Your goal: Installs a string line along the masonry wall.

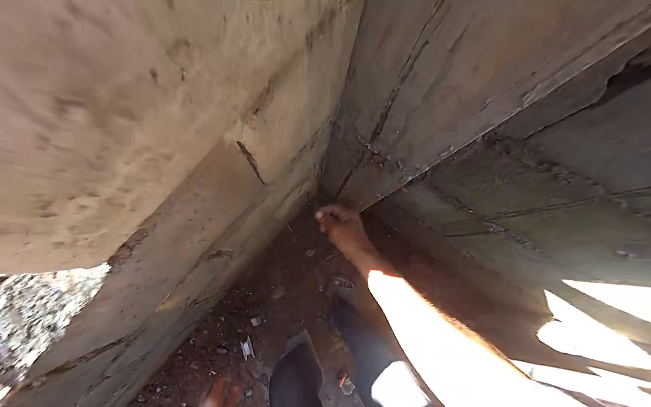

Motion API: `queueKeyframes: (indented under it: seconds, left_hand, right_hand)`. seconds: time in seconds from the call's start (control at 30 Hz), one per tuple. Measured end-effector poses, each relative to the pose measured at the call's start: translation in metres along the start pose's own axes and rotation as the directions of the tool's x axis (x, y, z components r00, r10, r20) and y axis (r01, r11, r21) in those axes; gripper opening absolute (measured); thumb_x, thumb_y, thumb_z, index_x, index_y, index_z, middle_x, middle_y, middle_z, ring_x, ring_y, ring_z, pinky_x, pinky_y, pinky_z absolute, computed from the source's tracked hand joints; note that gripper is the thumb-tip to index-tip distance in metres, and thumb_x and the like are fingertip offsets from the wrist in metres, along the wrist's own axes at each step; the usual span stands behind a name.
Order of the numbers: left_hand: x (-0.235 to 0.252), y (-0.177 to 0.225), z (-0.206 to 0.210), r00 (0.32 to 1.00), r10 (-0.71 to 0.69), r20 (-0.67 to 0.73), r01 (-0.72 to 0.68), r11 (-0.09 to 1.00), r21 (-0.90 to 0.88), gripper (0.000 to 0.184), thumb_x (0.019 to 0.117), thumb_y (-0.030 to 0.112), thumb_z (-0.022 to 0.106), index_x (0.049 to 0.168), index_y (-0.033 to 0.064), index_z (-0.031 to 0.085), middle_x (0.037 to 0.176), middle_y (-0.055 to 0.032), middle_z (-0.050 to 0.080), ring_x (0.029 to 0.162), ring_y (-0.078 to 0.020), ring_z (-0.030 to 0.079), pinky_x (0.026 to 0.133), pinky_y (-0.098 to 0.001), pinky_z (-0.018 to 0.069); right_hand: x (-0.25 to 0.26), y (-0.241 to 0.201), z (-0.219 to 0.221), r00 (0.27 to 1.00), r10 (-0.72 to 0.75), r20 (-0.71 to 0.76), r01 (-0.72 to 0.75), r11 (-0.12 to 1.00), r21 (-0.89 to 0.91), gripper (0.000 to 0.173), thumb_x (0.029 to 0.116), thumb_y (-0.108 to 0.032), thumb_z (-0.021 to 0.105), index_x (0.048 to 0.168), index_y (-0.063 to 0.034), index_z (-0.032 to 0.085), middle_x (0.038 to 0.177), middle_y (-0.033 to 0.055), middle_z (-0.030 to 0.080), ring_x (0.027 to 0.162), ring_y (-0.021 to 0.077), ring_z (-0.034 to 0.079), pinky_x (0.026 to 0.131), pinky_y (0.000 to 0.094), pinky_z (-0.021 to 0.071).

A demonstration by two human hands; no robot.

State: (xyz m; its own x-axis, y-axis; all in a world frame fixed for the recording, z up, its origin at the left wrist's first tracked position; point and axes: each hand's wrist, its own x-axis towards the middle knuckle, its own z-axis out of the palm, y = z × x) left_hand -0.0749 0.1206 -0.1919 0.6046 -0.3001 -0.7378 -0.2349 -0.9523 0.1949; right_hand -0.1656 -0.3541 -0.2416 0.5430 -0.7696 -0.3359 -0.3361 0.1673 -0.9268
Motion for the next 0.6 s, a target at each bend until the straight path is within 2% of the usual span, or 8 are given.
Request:
queueKeyframes:
  seconds: [0.07,0.13,0.2,0.27,0.33,0.47,0.6]
  left_hand:
    - [0.052,0.068,0.017,0.974,0.214,-0.076,-0.219,0.974,-0.065,0.039,0.1015,0.031,0.063,0.133,0.0092,0.068,0.127,-0.0148,0.070,0.116,-0.0295,0.068,0.102,-0.0534,0.0535]
    - [0.098,0.125,0.028,0.908,0.397,-0.134,-0.406,0.912,-0.054,0.035,0.1039,0.032,0.058,0.130,0.0129,0.070,0.123,-0.0078,0.072,0.112,-0.0200,0.070,0.099,-0.0450,0.0568]
    - [0.145,0.170,0.038,0.830,0.529,-0.178,-0.536,0.844,0.009,0.034,0.1050,0.032,0.056,0.128,0.0135,0.072,0.119,-0.0058,0.074,0.108,-0.0179,0.071,0.097,-0.0434,0.0583]
    - [0.194,0.198,0.050,0.761,0.617,-0.199,-0.610,0.786,0.102,0.030,0.1054,0.029,0.056,0.126,0.0133,0.073,0.114,-0.0061,0.075,0.101,-0.0198,0.073,0.090,-0.0465,0.0602]
    - [0.243,0.213,0.066,0.731,0.656,-0.189,-0.626,0.754,0.198,0.029,0.1060,0.026,0.055,0.127,0.0132,0.072,0.114,-0.0085,0.074,0.100,-0.0246,0.073,0.088,-0.0516,0.0597]
    - [0.322,0.225,0.095,0.767,0.614,-0.186,-0.530,0.770,0.355,0.034,0.1084,0.026,0.050,0.136,0.0156,0.066,0.116,-0.0130,0.074,0.097,-0.0341,0.073,0.084,-0.0595,0.0579]
    - [0.379,0.228,0.122,0.717,0.666,-0.207,-0.510,0.703,0.495,0.038,0.1086,0.024,0.048,0.144,0.0188,0.061,0.107,-0.0177,0.074,0.091,-0.0394,0.072,0.077,-0.0608,0.0570]
  right_hand:
    - [0.010,0.044,0.038,0.995,0.086,0.047,-0.088,0.995,0.035,0.025,0.1048,-0.020,0.059,0.116,-0.0008,0.070,0.092,0.0129,0.070,0.074,0.0210,0.064,0.070,0.0421,0.0553]
    - [0.022,0.087,0.072,0.985,0.156,0.076,-0.160,0.985,0.061,0.026,0.1052,-0.022,0.058,0.117,-0.0017,0.070,0.093,0.0123,0.070,0.071,0.0198,0.063,0.066,0.0402,0.0546]
    - [0.038,0.127,0.098,0.975,0.199,0.101,-0.207,0.975,0.076,0.027,0.1058,-0.022,0.058,0.121,-0.0022,0.069,0.097,0.0128,0.071,0.076,0.0209,0.066,0.071,0.0415,0.0568]
    - [0.055,0.172,0.121,0.970,0.223,0.100,-0.232,0.967,0.100,0.026,0.1053,-0.020,0.059,0.121,-0.0026,0.069,0.098,0.0123,0.072,0.079,0.0208,0.067,0.075,0.0418,0.0577]
    - [0.072,0.216,0.138,0.968,0.234,0.085,-0.243,0.962,0.121,0.024,0.1046,-0.019,0.060,0.119,-0.0025,0.070,0.099,0.0127,0.072,0.084,0.0221,0.068,0.080,0.0436,0.0577]
    - [0.102,0.284,0.161,0.970,0.241,0.038,-0.244,0.964,0.107,0.024,0.1034,-0.020,0.061,0.118,-0.0035,0.071,0.106,0.0159,0.074,0.098,0.0283,0.071,0.092,0.0515,0.0571]
    - [0.124,0.325,0.175,0.963,0.268,-0.001,-0.267,0.959,0.095,0.023,0.1043,-0.021,0.060,0.117,-0.0061,0.072,0.106,0.0133,0.074,0.097,0.0273,0.071,0.091,0.0510,0.0562]
